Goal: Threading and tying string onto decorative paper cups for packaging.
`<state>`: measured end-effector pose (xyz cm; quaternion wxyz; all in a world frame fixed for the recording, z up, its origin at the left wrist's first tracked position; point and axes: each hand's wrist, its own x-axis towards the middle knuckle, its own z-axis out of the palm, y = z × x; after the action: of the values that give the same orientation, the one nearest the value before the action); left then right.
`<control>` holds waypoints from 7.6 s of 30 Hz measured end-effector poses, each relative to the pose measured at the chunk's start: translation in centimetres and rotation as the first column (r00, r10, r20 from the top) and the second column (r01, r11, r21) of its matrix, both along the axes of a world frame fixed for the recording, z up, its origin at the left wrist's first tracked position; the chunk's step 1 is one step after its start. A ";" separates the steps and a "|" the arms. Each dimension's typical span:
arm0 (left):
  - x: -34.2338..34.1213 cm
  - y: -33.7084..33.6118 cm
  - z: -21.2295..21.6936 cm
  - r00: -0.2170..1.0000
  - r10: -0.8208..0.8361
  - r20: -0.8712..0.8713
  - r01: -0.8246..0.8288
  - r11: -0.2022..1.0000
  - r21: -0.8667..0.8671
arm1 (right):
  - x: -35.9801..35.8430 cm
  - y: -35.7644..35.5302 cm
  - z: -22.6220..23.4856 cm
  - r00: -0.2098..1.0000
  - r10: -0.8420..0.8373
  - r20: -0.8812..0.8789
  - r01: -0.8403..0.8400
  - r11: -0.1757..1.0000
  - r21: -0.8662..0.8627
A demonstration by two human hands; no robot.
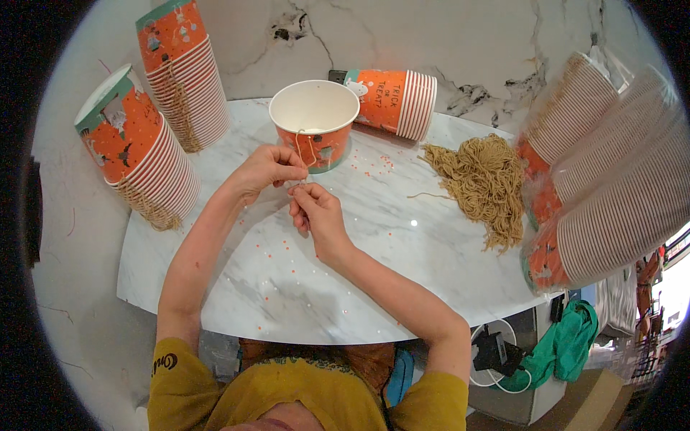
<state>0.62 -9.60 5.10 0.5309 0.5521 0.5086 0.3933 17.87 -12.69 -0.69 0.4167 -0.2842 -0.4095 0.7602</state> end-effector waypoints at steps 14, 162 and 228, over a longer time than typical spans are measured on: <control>0.0 -0.3 0.5 0.995 0.036 -0.098 -0.035 0.999 0.006 | -0.3 -0.7 0.5 0.974 -0.122 0.193 0.076 0.971 0.227; 6.3 -5.6 4.3 0.990 -0.072 0.121 0.062 0.995 0.082 | 6.7 3.9 10.9 0.979 -0.056 -0.196 0.080 0.990 0.117; 1.2 -4.9 6.8 0.795 0.392 -0.463 0.041 0.728 0.685 | 4.1 1.5 7.5 0.525 -0.632 0.570 -0.178 0.573 0.800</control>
<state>1.81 -14.47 11.87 0.0762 0.7422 0.5235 0.4113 21.97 -11.23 6.83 0.3636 -0.4469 -0.7921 0.2016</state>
